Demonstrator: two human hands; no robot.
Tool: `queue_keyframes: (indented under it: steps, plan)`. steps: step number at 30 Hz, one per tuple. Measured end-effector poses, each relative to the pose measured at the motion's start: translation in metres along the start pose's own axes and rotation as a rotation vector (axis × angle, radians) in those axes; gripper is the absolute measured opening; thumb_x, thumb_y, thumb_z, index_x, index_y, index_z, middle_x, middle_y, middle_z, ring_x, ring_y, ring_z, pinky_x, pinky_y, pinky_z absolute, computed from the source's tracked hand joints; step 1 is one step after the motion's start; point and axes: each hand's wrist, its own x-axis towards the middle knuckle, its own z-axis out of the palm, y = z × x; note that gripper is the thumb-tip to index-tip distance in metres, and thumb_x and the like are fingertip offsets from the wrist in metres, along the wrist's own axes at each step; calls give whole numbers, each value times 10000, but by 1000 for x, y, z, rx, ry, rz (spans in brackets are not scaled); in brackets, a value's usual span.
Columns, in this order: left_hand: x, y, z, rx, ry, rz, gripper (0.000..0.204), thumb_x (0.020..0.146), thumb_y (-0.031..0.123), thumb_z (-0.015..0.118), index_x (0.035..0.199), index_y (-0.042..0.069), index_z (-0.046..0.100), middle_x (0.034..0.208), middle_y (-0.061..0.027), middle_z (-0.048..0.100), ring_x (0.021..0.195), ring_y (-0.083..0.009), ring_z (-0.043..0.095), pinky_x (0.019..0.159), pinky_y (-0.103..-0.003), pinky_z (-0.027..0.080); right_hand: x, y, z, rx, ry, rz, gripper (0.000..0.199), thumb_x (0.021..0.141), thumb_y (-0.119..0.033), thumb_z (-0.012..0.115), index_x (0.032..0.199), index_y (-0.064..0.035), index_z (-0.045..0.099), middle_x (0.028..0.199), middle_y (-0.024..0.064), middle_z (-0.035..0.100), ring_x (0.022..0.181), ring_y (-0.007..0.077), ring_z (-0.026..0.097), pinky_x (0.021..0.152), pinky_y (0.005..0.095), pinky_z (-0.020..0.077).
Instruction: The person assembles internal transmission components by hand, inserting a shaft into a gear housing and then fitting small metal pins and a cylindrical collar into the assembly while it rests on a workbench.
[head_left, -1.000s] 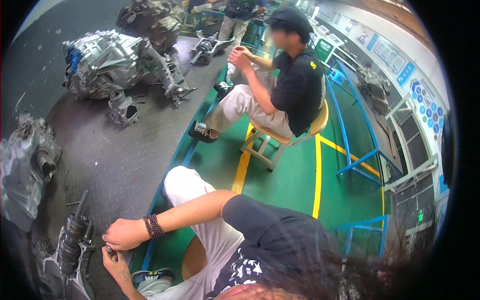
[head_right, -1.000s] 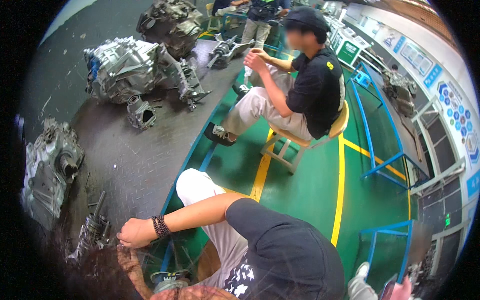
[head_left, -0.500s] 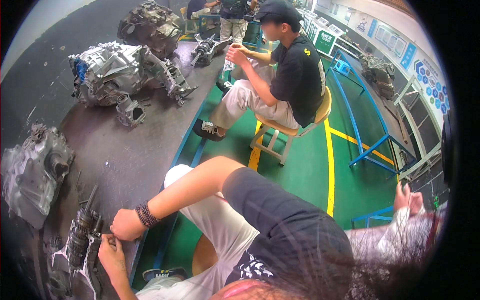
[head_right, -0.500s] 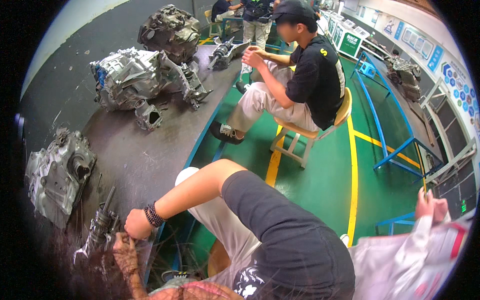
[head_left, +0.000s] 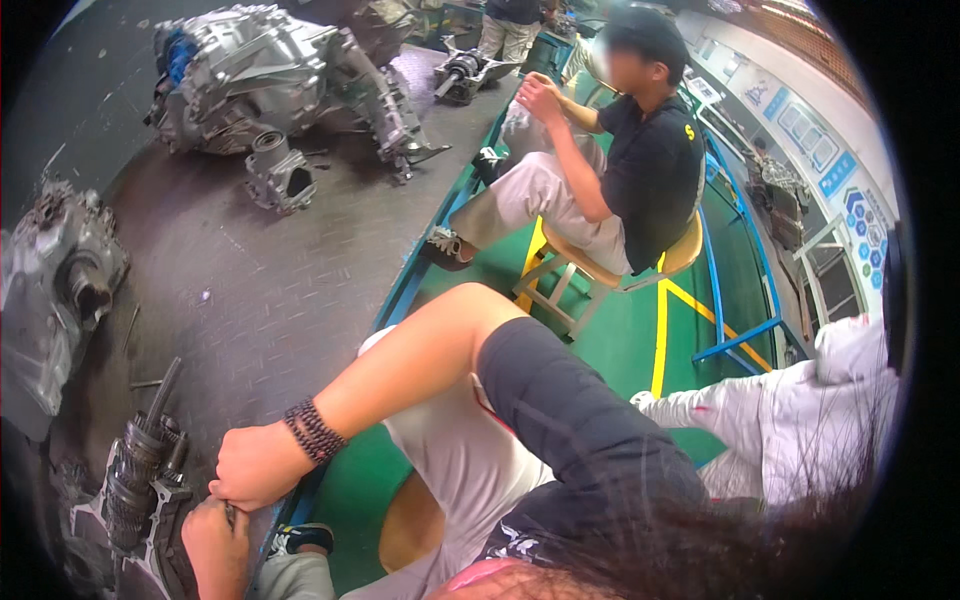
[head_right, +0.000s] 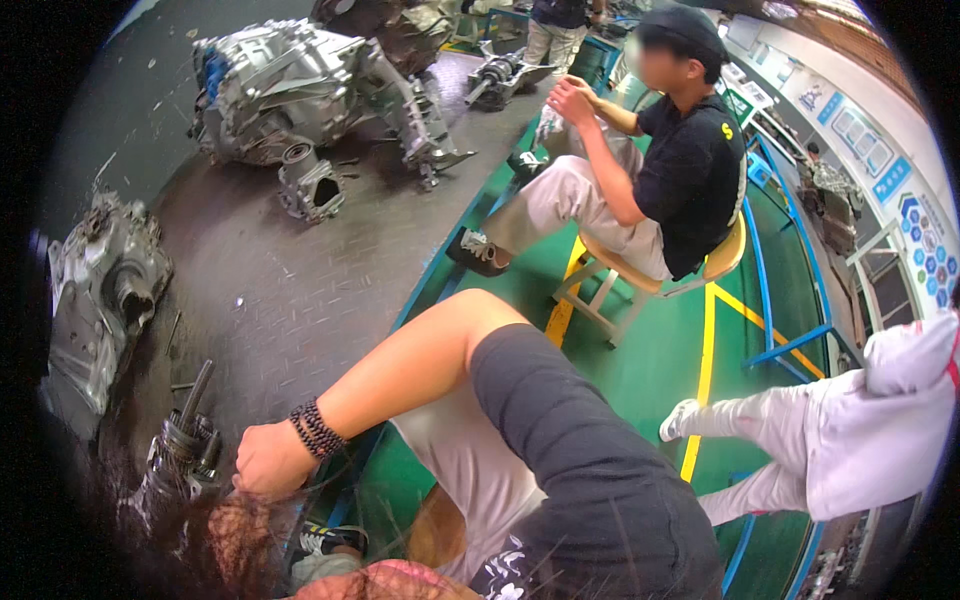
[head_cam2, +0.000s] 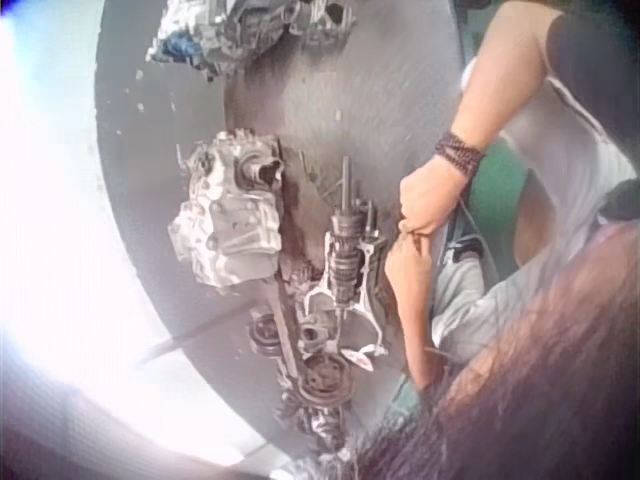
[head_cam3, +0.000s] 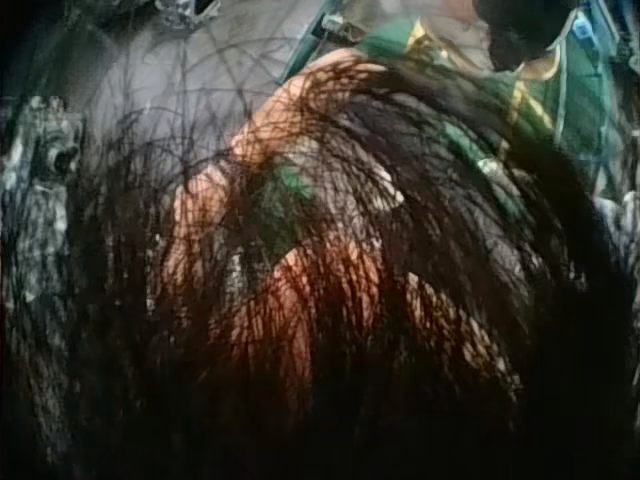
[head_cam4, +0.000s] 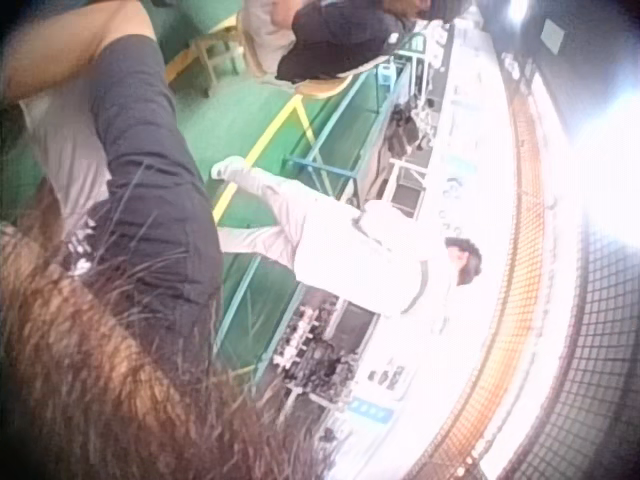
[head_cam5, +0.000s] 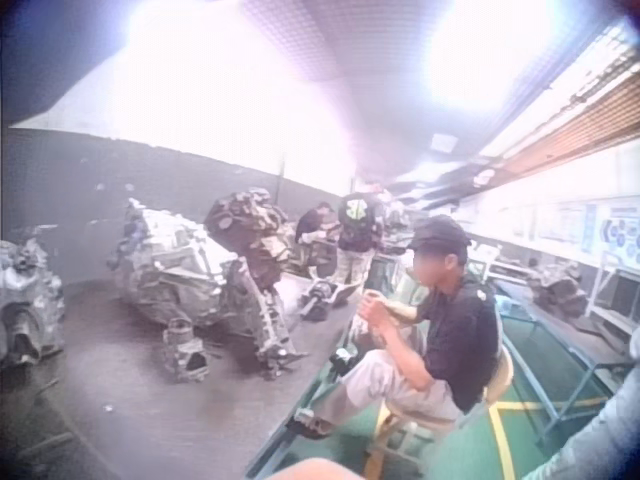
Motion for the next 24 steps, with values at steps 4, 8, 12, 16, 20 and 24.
queue_keyframes:
  steps: [4,8,12,16,20,24]
  plan:
    - [5,-3,20,-14,93,32,277,991,257,674,942,-16,676,832,-223,705,764,-419,689,709,-519,538,-1,5,-8,8,-51,-21,266,927,-283,631,884,-25,681,641,126,680,629,338,715,561,457,543]
    - [7,0,27,26,224,75,207,933,167,725,968,-17,637,794,-200,678,760,-393,665,722,-496,501,-7,7,-22,41,-91,34,264,948,-304,634,954,-45,685,647,115,671,646,340,707,567,465,538]
    - [5,16,19,-129,162,-40,215,952,198,678,888,-7,672,793,-178,663,775,-375,657,747,-502,485,-10,-7,-32,42,-95,45,202,923,-247,659,938,-48,687,652,107,665,637,328,701,557,451,518]
    - [6,26,12,-37,140,-57,195,918,186,686,880,-6,676,782,-168,656,764,-369,650,729,-485,474,-8,-12,-27,-18,-141,93,167,852,-232,685,866,-68,711,712,91,699,695,303,715,596,420,520]
    - [8,25,14,-68,136,-37,182,897,176,691,899,-6,688,781,-168,655,758,-370,647,725,-478,471,-11,-23,-16,-122,-94,146,160,780,-239,711,827,-88,735,780,68,740,775,268,737,653,401,533]
    - [16,28,9,-114,186,-14,172,871,147,706,939,-11,706,783,-164,660,758,-370,650,711,-488,473,-15,-20,-26,-161,-104,132,182,855,-211,687,867,-30,675,689,84,690,680,272,713,581,396,499]
